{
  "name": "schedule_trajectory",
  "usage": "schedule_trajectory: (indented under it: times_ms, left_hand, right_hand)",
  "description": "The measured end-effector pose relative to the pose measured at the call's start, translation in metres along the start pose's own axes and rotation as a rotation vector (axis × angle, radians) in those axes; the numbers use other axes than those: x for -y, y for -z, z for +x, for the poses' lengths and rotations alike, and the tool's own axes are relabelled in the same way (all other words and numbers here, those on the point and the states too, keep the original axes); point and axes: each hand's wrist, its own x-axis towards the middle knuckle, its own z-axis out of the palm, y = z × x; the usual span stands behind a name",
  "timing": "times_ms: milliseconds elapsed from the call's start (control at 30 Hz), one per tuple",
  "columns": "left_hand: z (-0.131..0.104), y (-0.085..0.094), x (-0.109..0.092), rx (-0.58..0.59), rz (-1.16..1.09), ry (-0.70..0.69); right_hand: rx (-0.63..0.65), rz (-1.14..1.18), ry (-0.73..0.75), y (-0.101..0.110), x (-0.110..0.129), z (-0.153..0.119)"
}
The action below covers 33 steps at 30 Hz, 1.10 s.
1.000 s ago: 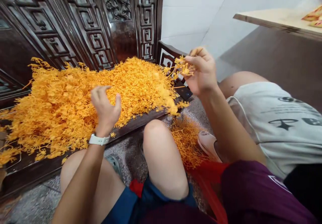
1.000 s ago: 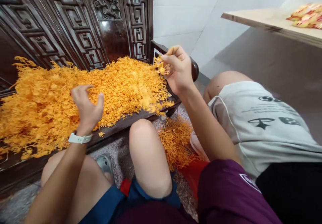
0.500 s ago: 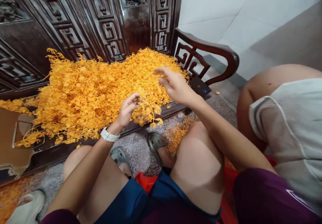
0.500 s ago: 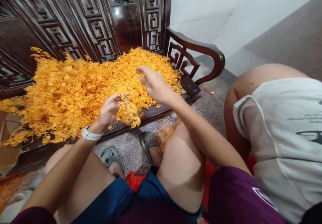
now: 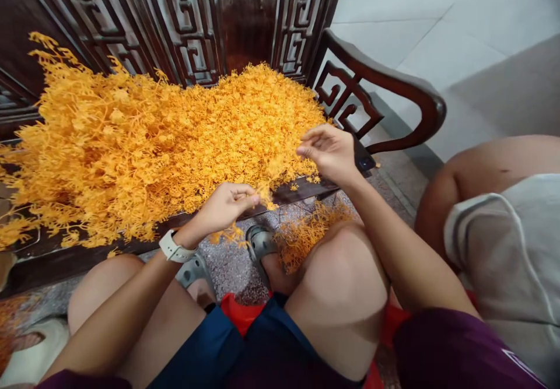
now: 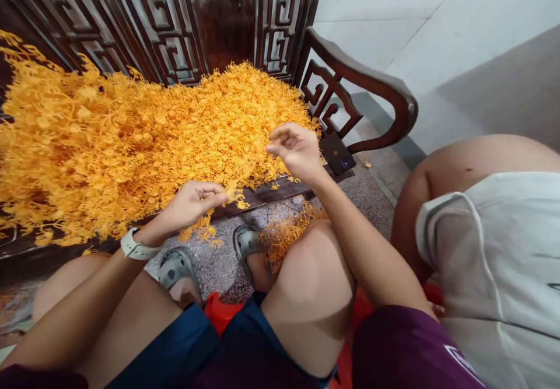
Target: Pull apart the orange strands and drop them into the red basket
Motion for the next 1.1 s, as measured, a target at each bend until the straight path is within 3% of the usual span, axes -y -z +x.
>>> schedule_trajectory:
  times_ms: [67,100,133,167,200,267,300,333,367,400,433,533,567,600,700,833,967,1100]
  left_hand:
    - [-0.006,0.002,0.0,0.031,-0.001,-0.002]
    - [-0.008,0.004,0.001,0.02,0.003,0.002]
    - [-0.009,0.007,0.002,-0.013,0.006,0.006]
    - [-0.009,0.011,0.004,-0.063,0.01,0.008]
    - [-0.008,0.016,0.007,-0.121,0.012,0.007]
    - [-0.004,0.027,0.011,-0.224,0.015,-0.001]
    - [-0.001,0.033,0.012,-0.262,0.019,-0.006]
    - [0.001,0.038,0.013,-0.29,0.026,-0.01]
    - [0.002,0.042,0.013,-0.312,0.035,-0.014]
    - [0.003,0.044,0.014,-0.328,0.046,-0.017]
    - [0.002,0.046,0.013,-0.338,0.055,-0.022]
    - [0.0,0.041,0.015,-0.317,0.074,-0.024]
    - [-0.001,0.037,0.016,-0.305,0.083,-0.018]
    - [-0.001,0.033,0.017,-0.292,0.103,-0.009]
    - [0.0,0.018,0.02,-0.301,0.216,-0.01]
    - [-0.001,0.004,0.017,-0.29,0.206,-0.032]
    - [-0.003,0.0,0.011,-0.23,0.059,-0.023]
    - [-0.006,-0.001,0.01,-0.236,0.176,-0.03]
  right_hand:
    - [-0.252,-0.032,0.06,0.016,-0.011,0.01]
    - [-0.311,-0.05,0.067,0.023,-0.015,0.012]
    - [-0.269,-0.067,0.041,0.028,-0.018,0.011]
    - [-0.08,-0.1,-0.035,0.03,-0.019,0.006]
    - [0.222,-0.14,-0.153,0.029,-0.018,-0.001]
    - [0.945,-0.185,-0.466,0.021,-0.014,-0.021]
    - [1.211,-0.184,-0.606,0.015,-0.01,-0.029]
    - [1.397,-0.149,-0.705,0.008,-0.004,-0.034]
    - [1.461,-0.077,-0.747,0.003,0.002,-0.036]
    - [1.4,0.025,-0.728,-0.001,0.009,-0.034]
    - [1.239,0.145,-0.666,-0.003,0.016,-0.029]
    - [0.542,0.448,-0.47,-0.003,0.036,-0.005]
    - [0.4,0.495,-0.467,-0.004,0.039,0.0]
    - [0.343,0.513,-0.502,-0.005,0.041,0.002]
    - [0.406,0.349,-0.621,-0.016,0.033,-0.008]
    - [0.495,0.069,-0.501,-0.039,0.021,-0.025]
    - [0.633,0.087,-0.486,-0.055,0.024,-0.023]
    - [0.668,0.287,-0.596,-0.061,0.029,-0.02]
